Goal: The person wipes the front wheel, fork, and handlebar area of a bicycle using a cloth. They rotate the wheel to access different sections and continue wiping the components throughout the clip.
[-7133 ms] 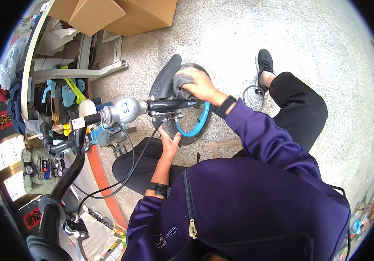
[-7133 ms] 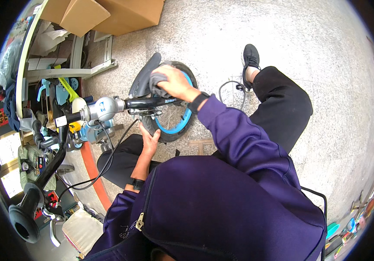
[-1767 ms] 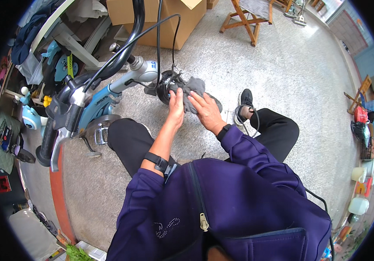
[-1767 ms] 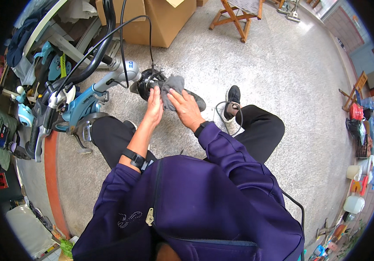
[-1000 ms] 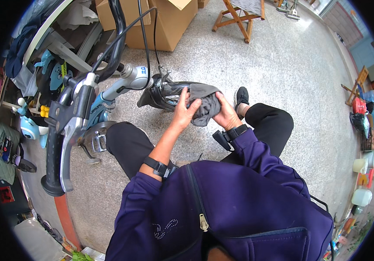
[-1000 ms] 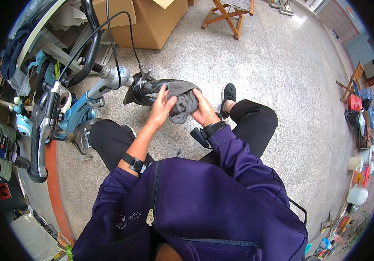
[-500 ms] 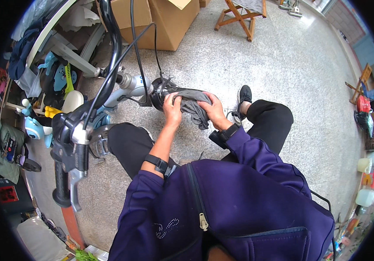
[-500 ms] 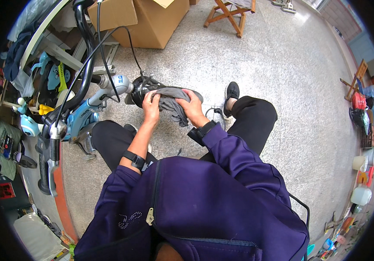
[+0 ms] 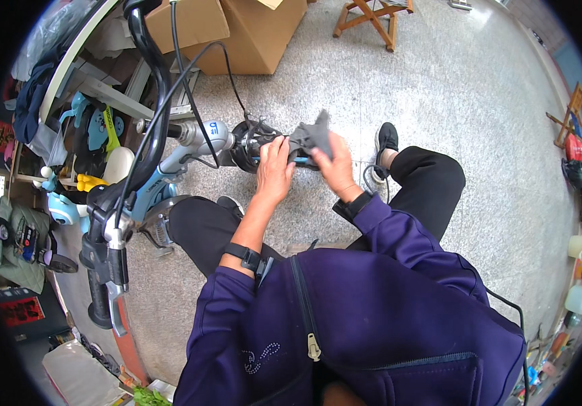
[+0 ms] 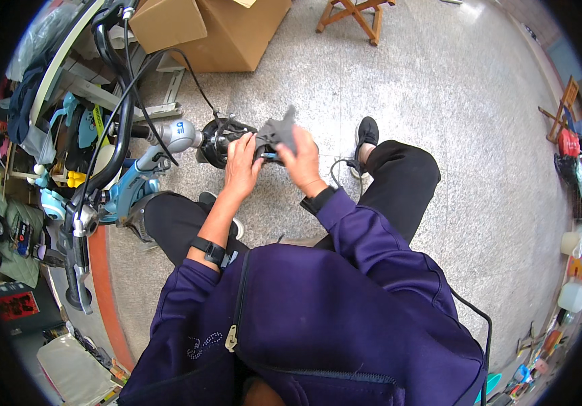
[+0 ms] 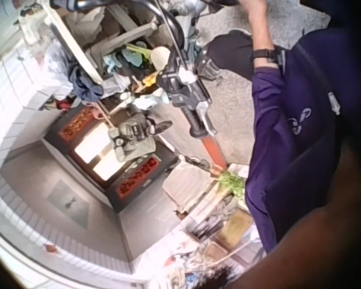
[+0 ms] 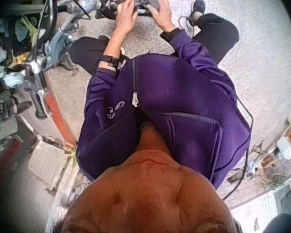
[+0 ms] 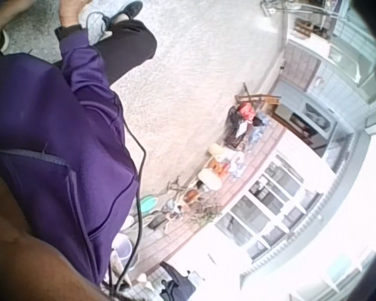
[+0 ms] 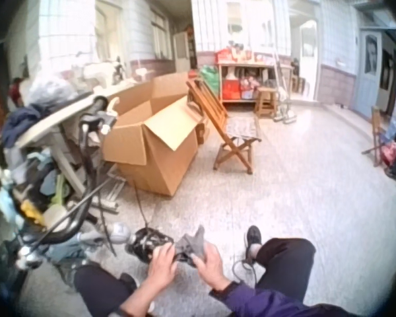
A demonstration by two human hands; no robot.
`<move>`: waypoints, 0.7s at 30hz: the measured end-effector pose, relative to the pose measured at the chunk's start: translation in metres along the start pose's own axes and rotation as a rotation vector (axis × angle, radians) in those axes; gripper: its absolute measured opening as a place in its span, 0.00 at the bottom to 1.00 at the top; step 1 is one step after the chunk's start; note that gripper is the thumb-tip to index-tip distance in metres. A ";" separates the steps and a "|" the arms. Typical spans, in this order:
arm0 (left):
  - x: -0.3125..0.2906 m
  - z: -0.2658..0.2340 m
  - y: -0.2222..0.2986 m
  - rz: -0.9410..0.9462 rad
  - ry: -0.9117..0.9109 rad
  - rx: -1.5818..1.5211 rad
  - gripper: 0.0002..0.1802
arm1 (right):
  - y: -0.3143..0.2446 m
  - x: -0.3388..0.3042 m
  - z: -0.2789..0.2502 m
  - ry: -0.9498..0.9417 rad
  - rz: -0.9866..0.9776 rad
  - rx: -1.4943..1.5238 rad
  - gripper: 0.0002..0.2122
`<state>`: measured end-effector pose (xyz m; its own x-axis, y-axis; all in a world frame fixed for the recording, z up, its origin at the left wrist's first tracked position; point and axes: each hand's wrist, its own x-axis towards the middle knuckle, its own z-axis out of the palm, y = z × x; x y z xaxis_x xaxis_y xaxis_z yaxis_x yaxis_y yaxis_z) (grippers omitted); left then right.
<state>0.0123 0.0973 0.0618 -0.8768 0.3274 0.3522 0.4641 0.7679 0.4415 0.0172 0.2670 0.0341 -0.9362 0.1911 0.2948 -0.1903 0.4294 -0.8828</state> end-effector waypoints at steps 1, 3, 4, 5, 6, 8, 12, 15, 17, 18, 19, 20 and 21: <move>0.003 0.000 0.000 0.010 0.009 0.035 0.32 | -0.003 -0.006 0.005 0.008 -0.335 -0.180 0.27; 0.008 -0.001 -0.002 0.036 0.024 0.102 0.30 | -0.003 -0.014 0.010 -0.185 -0.378 -0.387 0.32; 0.011 -0.002 -0.003 0.045 0.047 0.120 0.28 | 0.002 -0.014 0.011 -0.176 -0.378 -0.446 0.34; 0.013 -0.003 -0.003 0.045 0.023 0.114 0.29 | 0.009 -0.015 0.011 -0.171 -0.358 -0.447 0.33; 0.015 -0.004 -0.004 0.047 0.000 0.108 0.29 | 0.018 -0.014 0.010 -0.142 -0.350 -0.449 0.32; 0.018 -0.005 -0.003 0.051 -0.046 0.096 0.30 | 0.043 -0.015 0.007 -0.072 -0.320 -0.451 0.31; 0.021 0.000 0.006 0.085 -0.047 0.068 0.32 | 0.083 -0.020 -0.004 -0.037 0.191 -0.399 0.27; 0.021 0.001 0.009 0.065 -0.056 0.081 0.32 | 0.069 -0.019 0.004 0.002 0.168 -0.394 0.27; 0.020 -0.001 0.007 0.018 -0.057 0.131 0.34 | 0.038 -0.015 0.017 0.089 -0.191 -0.342 0.22; 0.019 -0.003 0.005 -0.016 -0.053 0.155 0.33 | 0.023 -0.011 0.020 -0.004 -0.359 -0.317 0.22; 0.020 -0.004 0.003 -0.048 -0.049 0.177 0.32 | 0.007 -0.007 0.027 -0.082 -0.469 -0.355 0.25; 0.020 -0.006 -0.001 -0.067 -0.066 0.183 0.30 | -0.005 -0.005 0.032 -0.062 -0.432 -0.363 0.27; 0.020 -0.008 -0.004 -0.111 -0.106 0.191 0.28 | -0.012 -0.002 0.034 -0.061 -0.425 -0.376 0.28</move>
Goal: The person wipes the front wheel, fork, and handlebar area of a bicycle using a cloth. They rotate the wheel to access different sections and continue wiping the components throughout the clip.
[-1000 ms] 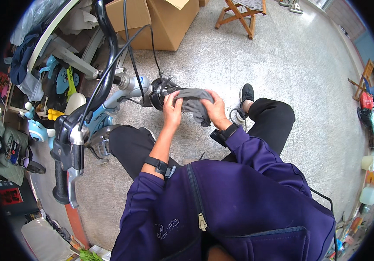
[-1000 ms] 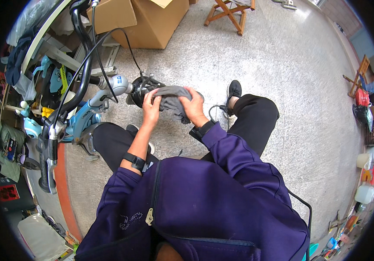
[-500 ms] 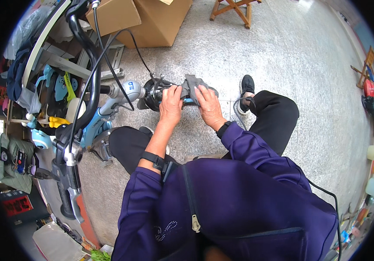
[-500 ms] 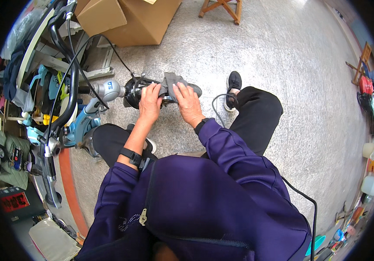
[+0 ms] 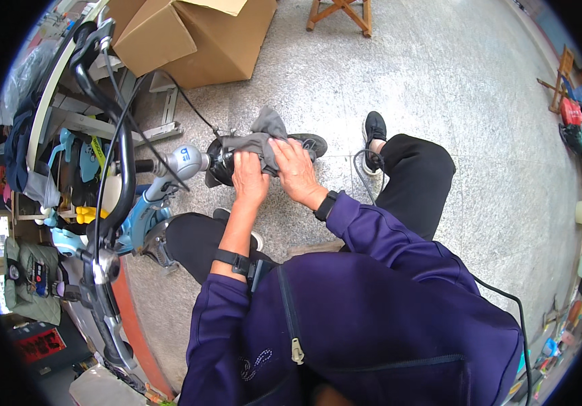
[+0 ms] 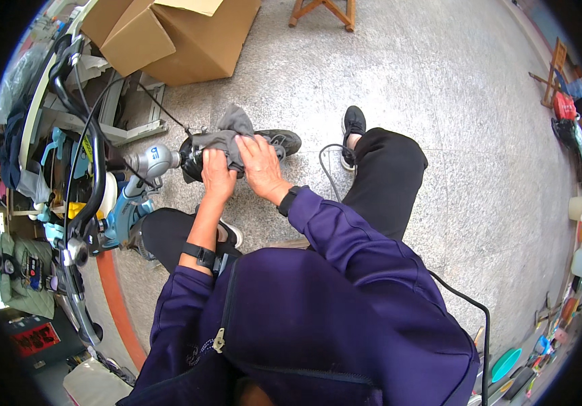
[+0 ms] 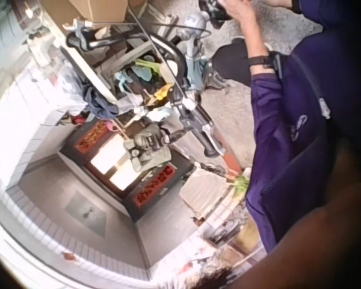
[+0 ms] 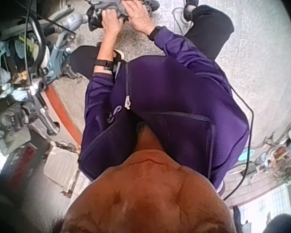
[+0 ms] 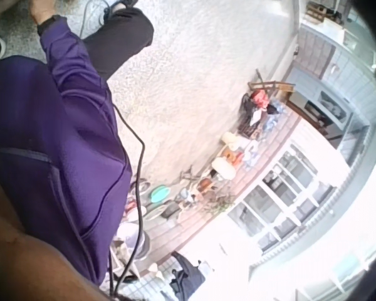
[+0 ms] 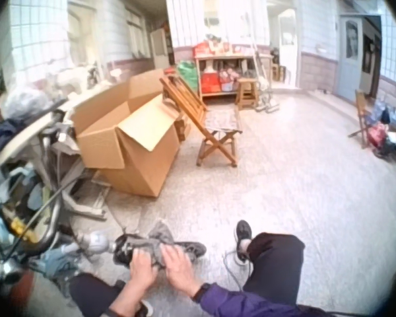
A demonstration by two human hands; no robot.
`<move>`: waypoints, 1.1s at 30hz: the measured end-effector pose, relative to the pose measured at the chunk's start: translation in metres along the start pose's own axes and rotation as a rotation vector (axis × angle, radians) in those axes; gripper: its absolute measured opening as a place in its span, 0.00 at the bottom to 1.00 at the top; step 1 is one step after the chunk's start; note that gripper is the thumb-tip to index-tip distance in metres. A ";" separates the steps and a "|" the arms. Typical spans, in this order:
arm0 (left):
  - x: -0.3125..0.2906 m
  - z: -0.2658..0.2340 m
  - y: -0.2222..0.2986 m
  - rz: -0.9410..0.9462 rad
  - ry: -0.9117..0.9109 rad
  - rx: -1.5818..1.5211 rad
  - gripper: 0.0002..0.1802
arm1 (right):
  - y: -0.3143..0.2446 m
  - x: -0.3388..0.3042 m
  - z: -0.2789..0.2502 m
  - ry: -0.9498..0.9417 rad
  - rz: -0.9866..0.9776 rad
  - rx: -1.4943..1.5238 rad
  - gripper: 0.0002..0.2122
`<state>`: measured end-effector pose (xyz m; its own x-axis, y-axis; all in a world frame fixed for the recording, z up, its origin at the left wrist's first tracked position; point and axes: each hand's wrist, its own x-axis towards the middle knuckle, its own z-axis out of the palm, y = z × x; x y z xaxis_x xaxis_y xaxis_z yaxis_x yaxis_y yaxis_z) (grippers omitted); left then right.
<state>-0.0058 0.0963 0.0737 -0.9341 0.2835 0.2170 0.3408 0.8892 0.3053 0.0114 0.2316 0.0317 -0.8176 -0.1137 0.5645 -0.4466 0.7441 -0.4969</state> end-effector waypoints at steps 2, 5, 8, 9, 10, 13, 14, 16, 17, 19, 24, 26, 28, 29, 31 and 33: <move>-0.001 -0.001 -0.004 0.006 0.014 0.044 0.28 | 0.003 0.005 -0.001 0.035 0.121 0.018 0.28; -0.001 0.000 -0.006 0.064 0.102 -0.011 0.30 | 0.032 0.000 0.007 0.126 0.299 0.085 0.27; 0.001 -0.001 -0.007 0.067 0.059 -0.013 0.33 | 0.072 -0.004 0.023 0.122 0.342 0.111 0.24; 0.002 0.000 -0.006 0.079 0.092 -0.022 0.34 | 0.086 -0.007 0.028 0.115 0.258 0.110 0.23; 0.002 0.000 -0.006 0.071 0.088 -0.026 0.35 | 0.101 -0.006 0.032 0.131 0.384 0.120 0.19; 0.004 0.000 -0.006 0.064 0.080 -0.027 0.35 | 0.118 -0.022 0.034 -0.097 0.807 0.076 0.11; 0.004 0.000 -0.007 0.056 0.075 0.004 0.33 | 0.115 -0.025 0.032 -0.087 0.909 0.041 0.09; 0.003 0.002 -0.010 0.031 0.100 0.012 0.31 | 0.092 -0.021 0.036 0.071 0.832 0.093 0.05; 0.004 0.004 -0.011 0.030 0.138 0.012 0.30 | 0.079 -0.012 0.037 0.125 0.712 0.024 0.06; 0.003 0.004 -0.014 -0.021 0.136 0.044 0.29 | 0.052 0.012 0.033 0.224 0.292 0.157 0.09; 0.006 0.003 -0.020 -0.076 0.080 0.165 0.27 | 0.011 0.035 0.031 0.033 -0.048 0.045 0.18; 0.008 0.003 -0.020 -0.043 0.126 0.174 0.25 | 0.031 0.031 0.033 0.093 0.021 0.148 0.24; 0.010 0.004 -0.020 -0.026 0.148 0.184 0.24 | 0.055 0.023 0.039 0.142 0.181 0.148 0.23; 0.011 0.004 -0.020 -0.022 0.143 0.188 0.23 | 0.071 0.020 0.040 0.148 0.339 0.171 0.23; 0.013 0.004 -0.020 -0.020 0.135 0.185 0.23 | 0.093 0.012 0.038 0.061 0.661 0.260 0.14; 0.015 0.004 -0.019 -0.005 0.151 0.185 0.23 | 0.094 0.012 0.038 0.019 0.753 0.245 0.07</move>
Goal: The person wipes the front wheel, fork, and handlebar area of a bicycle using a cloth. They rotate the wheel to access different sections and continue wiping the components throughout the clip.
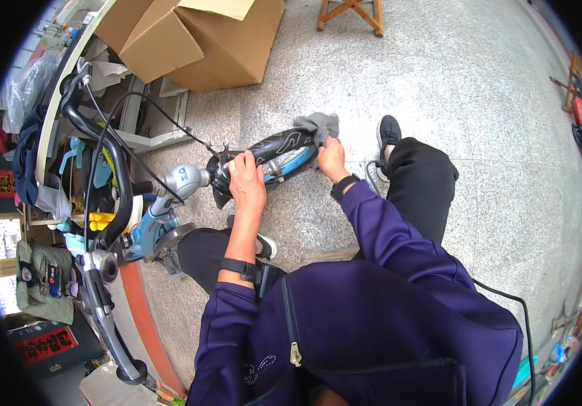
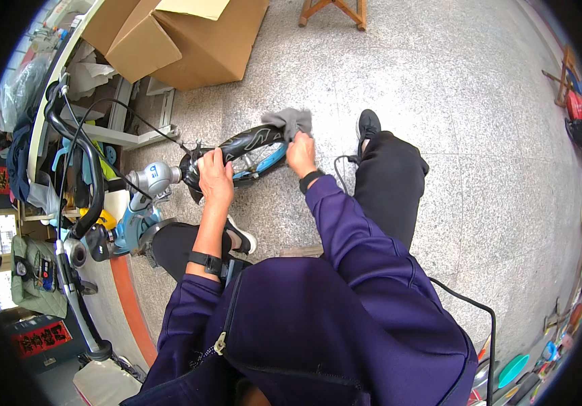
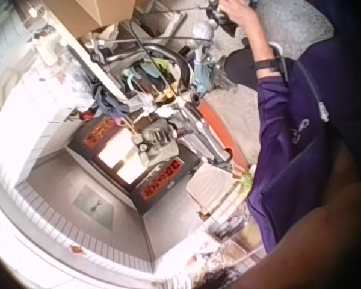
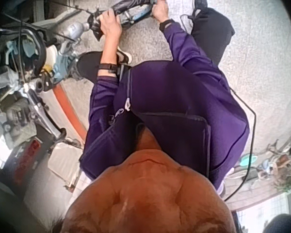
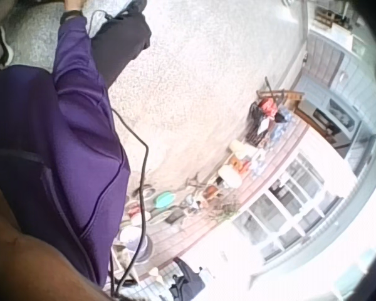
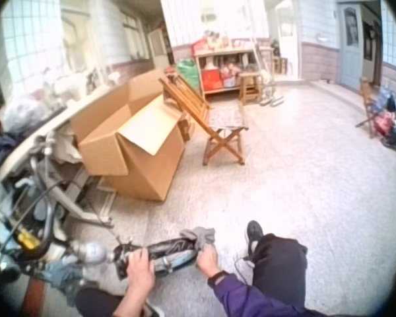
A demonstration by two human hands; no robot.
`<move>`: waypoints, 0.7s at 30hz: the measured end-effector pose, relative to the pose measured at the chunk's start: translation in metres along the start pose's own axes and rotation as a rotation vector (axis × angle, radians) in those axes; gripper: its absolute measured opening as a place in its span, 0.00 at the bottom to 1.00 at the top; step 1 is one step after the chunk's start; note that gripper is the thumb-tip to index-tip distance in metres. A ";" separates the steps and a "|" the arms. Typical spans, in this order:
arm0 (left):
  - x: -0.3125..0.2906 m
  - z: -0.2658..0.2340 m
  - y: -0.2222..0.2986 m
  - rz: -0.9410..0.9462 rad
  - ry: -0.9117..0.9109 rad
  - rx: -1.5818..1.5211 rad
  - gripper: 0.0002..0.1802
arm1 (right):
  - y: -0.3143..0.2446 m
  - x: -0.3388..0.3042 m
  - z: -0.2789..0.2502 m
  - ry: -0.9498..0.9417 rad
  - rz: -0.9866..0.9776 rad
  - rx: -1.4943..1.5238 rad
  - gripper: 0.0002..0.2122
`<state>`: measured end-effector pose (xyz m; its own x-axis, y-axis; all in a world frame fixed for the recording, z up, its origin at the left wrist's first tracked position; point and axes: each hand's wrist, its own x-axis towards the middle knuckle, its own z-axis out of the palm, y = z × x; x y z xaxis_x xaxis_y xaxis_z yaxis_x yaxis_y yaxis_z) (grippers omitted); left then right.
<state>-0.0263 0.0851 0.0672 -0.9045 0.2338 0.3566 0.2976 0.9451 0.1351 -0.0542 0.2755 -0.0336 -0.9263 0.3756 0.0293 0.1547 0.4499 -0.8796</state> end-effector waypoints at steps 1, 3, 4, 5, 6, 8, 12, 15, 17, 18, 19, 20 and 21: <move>-0.001 0.000 0.000 -0.015 -0.010 -0.004 0.23 | -0.007 -0.006 0.002 -0.001 -0.008 -0.019 0.04; -0.002 -0.001 0.001 -0.040 0.001 0.000 0.22 | -0.031 -0.018 0.011 0.152 -0.382 -0.107 0.07; -0.002 -0.001 0.001 -0.043 0.008 0.004 0.21 | -0.046 -0.022 0.018 0.188 -0.532 -0.129 0.09; -0.001 0.000 0.002 -0.030 0.030 0.000 0.21 | -0.058 -0.031 0.021 0.090 -0.589 -0.143 0.11; -0.001 0.000 0.002 -0.047 0.011 0.007 0.20 | -0.068 -0.037 0.024 0.080 -0.654 -0.193 0.16; 0.000 -0.001 0.001 -0.053 -0.036 0.003 0.20 | -0.074 -0.038 0.024 0.067 -0.750 -0.235 0.21; -0.001 -0.004 0.000 -0.020 -0.018 -0.007 0.21 | -0.049 -0.016 0.015 0.060 -0.657 -0.173 0.21; 0.000 -0.004 0.001 -0.026 -0.046 -0.006 0.23 | -0.025 0.002 0.010 0.097 -0.345 -0.150 0.20; 0.001 -0.003 0.001 -0.015 -0.025 -0.001 0.23 | -0.022 0.007 0.008 0.095 -0.105 -0.104 0.18; 0.000 -0.003 0.001 -0.012 -0.019 0.002 0.23 | -0.024 0.005 0.008 0.124 -0.235 -0.094 0.18; -0.001 -0.003 0.001 -0.012 -0.015 0.006 0.22 | -0.030 -0.001 0.010 0.105 -0.245 -0.114 0.18; -0.002 -0.003 0.001 -0.021 -0.010 0.013 0.22 | -0.039 -0.012 0.014 0.134 -0.346 -0.132 0.19; -0.002 -0.002 0.001 -0.027 -0.007 0.021 0.22 | -0.049 -0.024 0.019 0.190 -0.469 -0.132 0.19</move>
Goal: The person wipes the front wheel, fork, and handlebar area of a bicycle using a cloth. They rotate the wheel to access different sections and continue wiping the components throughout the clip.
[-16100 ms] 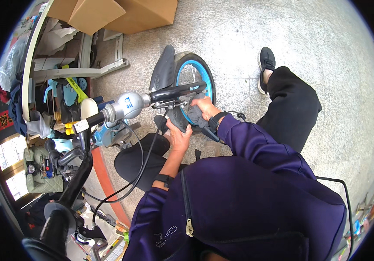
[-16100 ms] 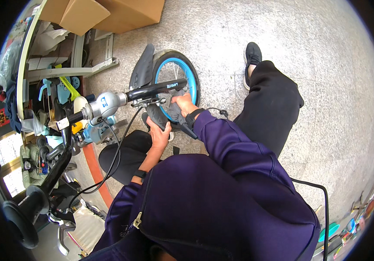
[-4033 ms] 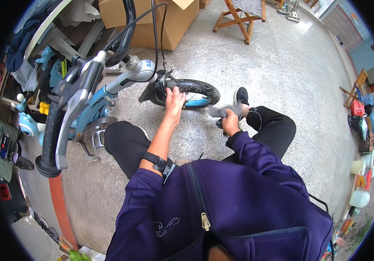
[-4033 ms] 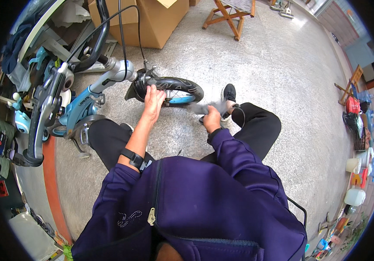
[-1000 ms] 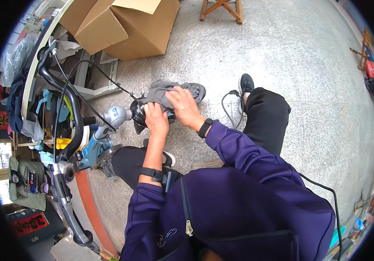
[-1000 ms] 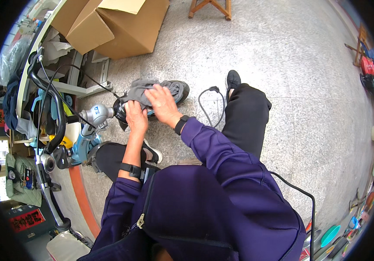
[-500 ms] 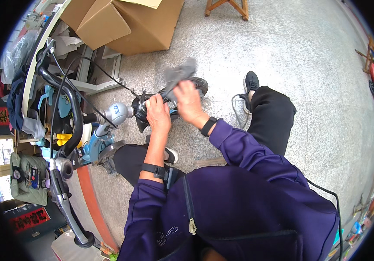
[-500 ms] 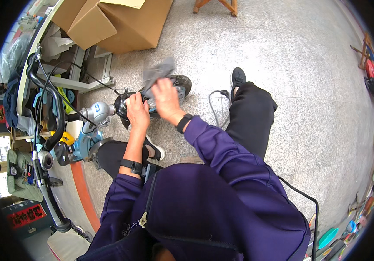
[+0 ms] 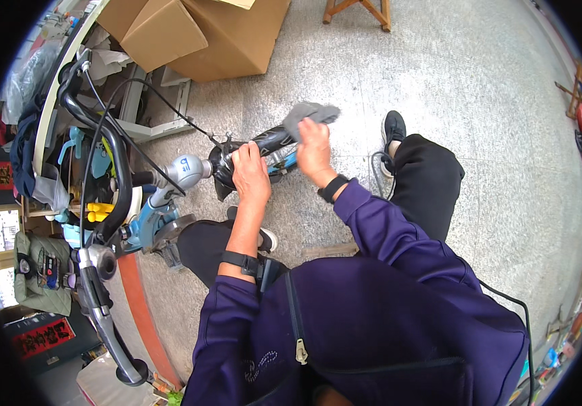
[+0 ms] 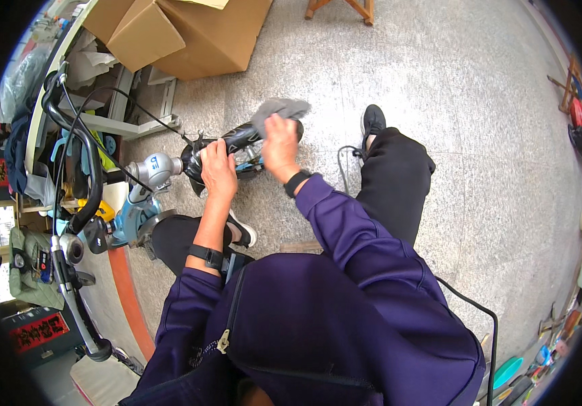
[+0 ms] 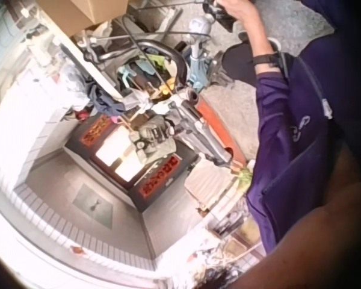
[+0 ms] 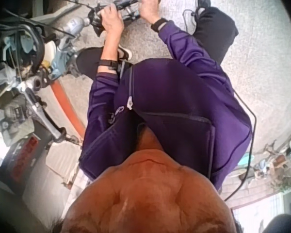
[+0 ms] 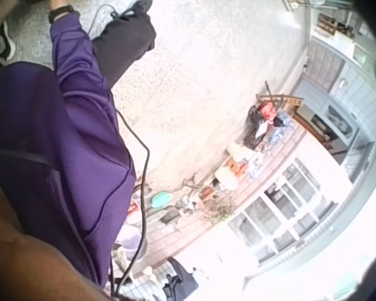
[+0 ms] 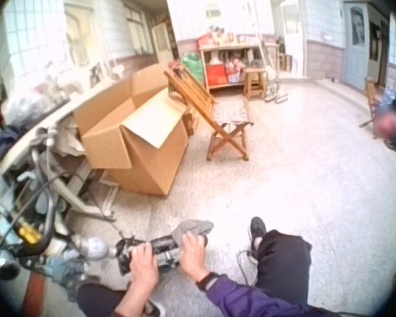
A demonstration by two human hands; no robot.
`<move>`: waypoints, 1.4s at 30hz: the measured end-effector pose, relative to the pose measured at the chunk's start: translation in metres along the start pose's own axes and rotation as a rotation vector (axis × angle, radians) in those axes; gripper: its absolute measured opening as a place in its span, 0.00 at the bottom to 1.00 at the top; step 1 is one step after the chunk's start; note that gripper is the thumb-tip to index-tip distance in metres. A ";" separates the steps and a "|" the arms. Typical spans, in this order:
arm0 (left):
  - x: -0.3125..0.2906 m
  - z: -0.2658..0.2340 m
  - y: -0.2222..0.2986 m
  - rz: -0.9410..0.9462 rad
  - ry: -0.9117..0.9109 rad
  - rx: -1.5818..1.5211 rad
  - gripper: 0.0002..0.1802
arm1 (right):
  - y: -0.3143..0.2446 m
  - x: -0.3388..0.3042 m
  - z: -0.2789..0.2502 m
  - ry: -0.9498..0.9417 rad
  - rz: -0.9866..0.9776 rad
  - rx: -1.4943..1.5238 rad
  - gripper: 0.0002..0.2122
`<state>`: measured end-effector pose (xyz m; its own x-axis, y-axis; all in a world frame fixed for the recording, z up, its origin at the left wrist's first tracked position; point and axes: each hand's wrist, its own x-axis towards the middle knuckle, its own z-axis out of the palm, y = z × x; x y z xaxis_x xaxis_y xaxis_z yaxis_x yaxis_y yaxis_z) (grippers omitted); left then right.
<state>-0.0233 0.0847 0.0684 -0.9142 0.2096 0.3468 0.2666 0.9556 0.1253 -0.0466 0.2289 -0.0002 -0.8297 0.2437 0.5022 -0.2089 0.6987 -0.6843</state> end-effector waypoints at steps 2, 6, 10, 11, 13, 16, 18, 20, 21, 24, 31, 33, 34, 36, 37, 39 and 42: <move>0.002 0.003 -0.001 -0.039 0.008 -0.024 0.22 | -0.025 -0.011 0.000 -0.106 -0.158 0.129 0.23; 0.000 0.003 -0.008 -0.071 -0.004 -0.082 0.22 | -0.048 -0.020 0.003 -0.241 -0.125 0.487 0.22; -0.001 0.004 -0.010 0.006 0.006 0.020 0.25 | -0.023 0.006 -0.005 -0.252 0.354 0.723 0.12; -0.001 0.004 -0.009 -0.012 -0.012 0.040 0.26 | -0.011 0.014 -0.013 -0.194 0.429 0.829 0.11; 0.000 0.003 -0.006 -0.050 -0.113 0.111 0.32 | 0.004 0.028 -0.024 0.025 0.511 0.750 0.13; 0.000 0.000 -0.002 0.100 -0.051 0.112 0.35 | 0.006 0.028 -0.028 -0.123 0.341 0.200 0.14; 0.001 0.000 0.000 0.113 -0.099 0.105 0.36 | -0.008 0.011 -0.017 -0.170 0.038 0.163 0.20; 0.003 0.003 0.001 0.123 -0.119 0.137 0.36 | -0.010 -0.006 -0.011 -0.216 -0.082 0.030 0.31; 0.005 0.003 0.000 0.118 -0.111 0.134 0.34 | -0.004 -0.008 -0.006 -0.193 -0.072 0.011 0.31; 0.013 0.005 -0.003 0.113 -0.147 0.168 0.29 | 0.023 -0.005 0.004 -0.119 -0.053 -0.059 0.29; 0.017 0.001 -0.004 0.106 -0.158 0.115 0.31 | 0.093 0.003 0.021 -0.392 0.665 0.036 0.08; 0.018 0.001 -0.005 0.099 -0.148 0.095 0.31 | 0.086 0.001 0.024 -0.258 0.588 0.088 0.12; 0.018 0.002 -0.005 0.094 -0.149 0.083 0.31 | 0.075 0.000 0.024 -0.203 0.588 0.099 0.11; 0.020 0.003 -0.008 0.094 -0.124 0.089 0.29 | 0.044 0.003 0.024 -0.088 0.410 0.052 0.14; 0.020 0.003 -0.008 0.088 -0.130 0.102 0.29 | 0.026 0.007 0.024 0.042 0.300 0.159 0.14; 0.022 0.004 -0.009 0.058 -0.148 0.113 0.29 | -0.007 0.008 0.019 -0.064 -0.018 0.128 0.17; 0.025 0.004 -0.009 0.061 -0.162 0.113 0.29 | -0.022 0.011 0.013 -0.185 -0.060 0.109 0.25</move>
<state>-0.0496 0.0817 0.0725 -0.9370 0.2894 0.1955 0.2951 0.9555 0.0000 -0.0584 0.2075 0.0133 -0.8928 0.0693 0.4451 -0.3071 0.6293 -0.7139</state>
